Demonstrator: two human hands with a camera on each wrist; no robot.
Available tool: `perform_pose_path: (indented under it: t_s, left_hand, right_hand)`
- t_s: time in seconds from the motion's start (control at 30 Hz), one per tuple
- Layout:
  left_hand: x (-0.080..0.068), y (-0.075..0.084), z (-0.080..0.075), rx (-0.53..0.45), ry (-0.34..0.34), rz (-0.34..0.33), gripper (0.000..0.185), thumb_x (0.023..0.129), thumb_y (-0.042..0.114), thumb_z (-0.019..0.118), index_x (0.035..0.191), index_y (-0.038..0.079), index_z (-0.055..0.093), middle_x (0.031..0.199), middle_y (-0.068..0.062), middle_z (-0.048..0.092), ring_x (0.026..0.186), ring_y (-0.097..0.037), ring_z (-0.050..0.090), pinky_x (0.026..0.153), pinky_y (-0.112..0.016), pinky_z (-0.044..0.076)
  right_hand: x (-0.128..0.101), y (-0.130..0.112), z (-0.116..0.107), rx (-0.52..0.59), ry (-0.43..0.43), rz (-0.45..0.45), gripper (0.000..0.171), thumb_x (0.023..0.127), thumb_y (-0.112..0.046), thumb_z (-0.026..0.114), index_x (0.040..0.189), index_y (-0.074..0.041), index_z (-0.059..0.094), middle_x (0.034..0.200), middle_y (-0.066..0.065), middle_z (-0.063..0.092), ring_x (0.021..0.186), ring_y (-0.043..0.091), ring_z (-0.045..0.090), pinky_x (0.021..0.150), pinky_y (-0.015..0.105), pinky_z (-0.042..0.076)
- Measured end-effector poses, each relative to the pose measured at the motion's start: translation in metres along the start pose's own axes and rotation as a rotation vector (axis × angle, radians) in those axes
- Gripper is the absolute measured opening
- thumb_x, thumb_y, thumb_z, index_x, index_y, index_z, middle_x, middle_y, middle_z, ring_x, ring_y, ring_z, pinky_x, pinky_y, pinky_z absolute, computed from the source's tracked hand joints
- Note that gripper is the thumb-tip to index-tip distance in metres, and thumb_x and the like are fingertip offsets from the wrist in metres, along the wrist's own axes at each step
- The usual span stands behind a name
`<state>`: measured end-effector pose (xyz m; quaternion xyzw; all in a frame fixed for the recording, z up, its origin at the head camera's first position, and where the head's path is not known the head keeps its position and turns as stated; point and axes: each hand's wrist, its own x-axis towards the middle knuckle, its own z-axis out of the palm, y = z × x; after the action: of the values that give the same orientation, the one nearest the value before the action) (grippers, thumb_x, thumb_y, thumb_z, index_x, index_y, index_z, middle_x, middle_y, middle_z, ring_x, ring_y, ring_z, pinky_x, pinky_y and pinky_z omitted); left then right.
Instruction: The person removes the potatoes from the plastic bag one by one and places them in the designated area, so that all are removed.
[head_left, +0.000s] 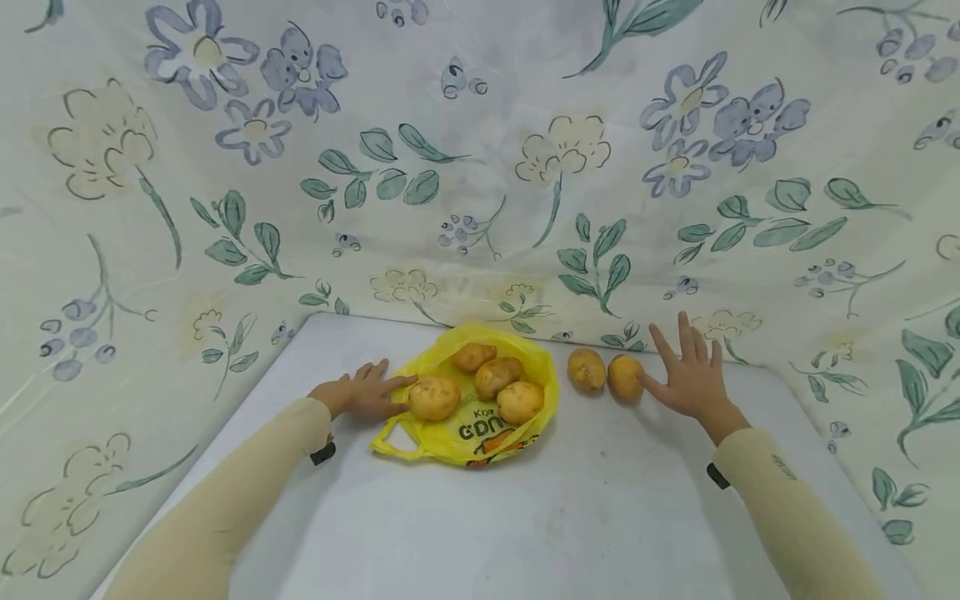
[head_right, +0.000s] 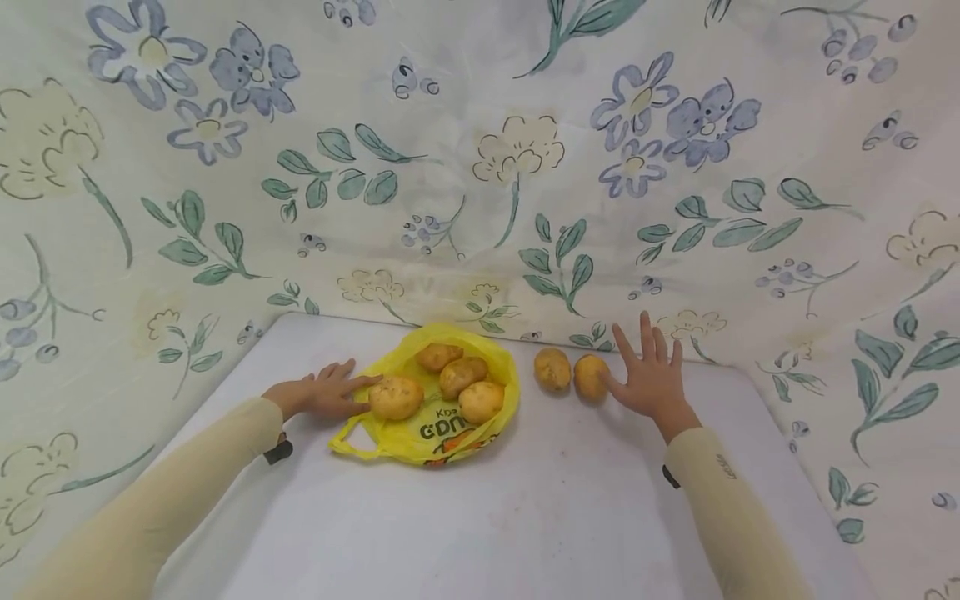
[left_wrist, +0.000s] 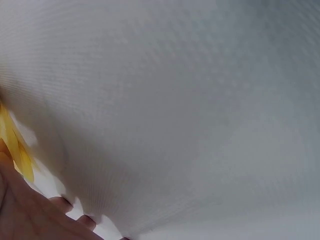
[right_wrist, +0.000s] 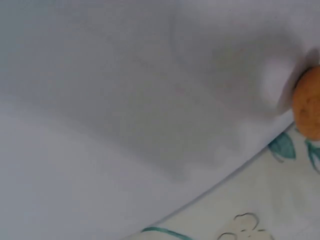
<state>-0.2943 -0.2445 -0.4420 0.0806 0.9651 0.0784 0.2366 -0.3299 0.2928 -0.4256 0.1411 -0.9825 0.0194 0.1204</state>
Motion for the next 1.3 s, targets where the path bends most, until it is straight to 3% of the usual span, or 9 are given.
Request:
perform_pose_path:
  t_s: [0.53, 1.07, 1.3]
  left_hand:
    - [-0.003, 0.004, -0.011, 0.016, 0.01, 0.011, 0.072, 0.096, 0.065, 0.045, 0.157, 0.031, 0.027, 0.163, -0.028, 0.001, 0.147, -0.055, 0.004, 0.111, -0.077, 0.008]
    - [0.007, -0.001, -0.002, 0.025, 0.0, -0.007, 0.071, 0.095, 0.064, 0.046, 0.156, 0.033, 0.028, 0.164, -0.027, 0.001, 0.148, -0.054, 0.004, 0.111, -0.077, 0.008]
    - [0.005, -0.003, 0.002, 0.011, -0.009, -0.011, 0.072, 0.094, 0.065, 0.046, 0.156, 0.033, 0.028, 0.164, -0.027, 0.001, 0.148, -0.054, 0.004, 0.111, -0.077, 0.008]
  right_hand:
    - [0.031, -0.067, -0.028, 0.116, 0.035, -0.134, 0.084, 0.094, -0.062, 0.046, 0.16, -0.026, 0.008, 0.166, 0.013, -0.017, 0.149, 0.047, 0.009, 0.116, 0.07, 0.005]
    - [0.042, -0.136, -0.027, 0.061, 0.08, -0.391, 0.083, 0.094, -0.063, 0.046, 0.16, -0.027, 0.011, 0.167, 0.014, -0.011, 0.152, 0.04, 0.01, 0.117, 0.069, 0.01]
    - [0.047, -0.162, -0.027, 0.1, 0.034, -0.421, 0.085, 0.094, -0.071, 0.036, 0.16, -0.028, 0.007, 0.167, 0.015, -0.012, 0.153, 0.037, 0.007, 0.119, 0.066, 0.007]
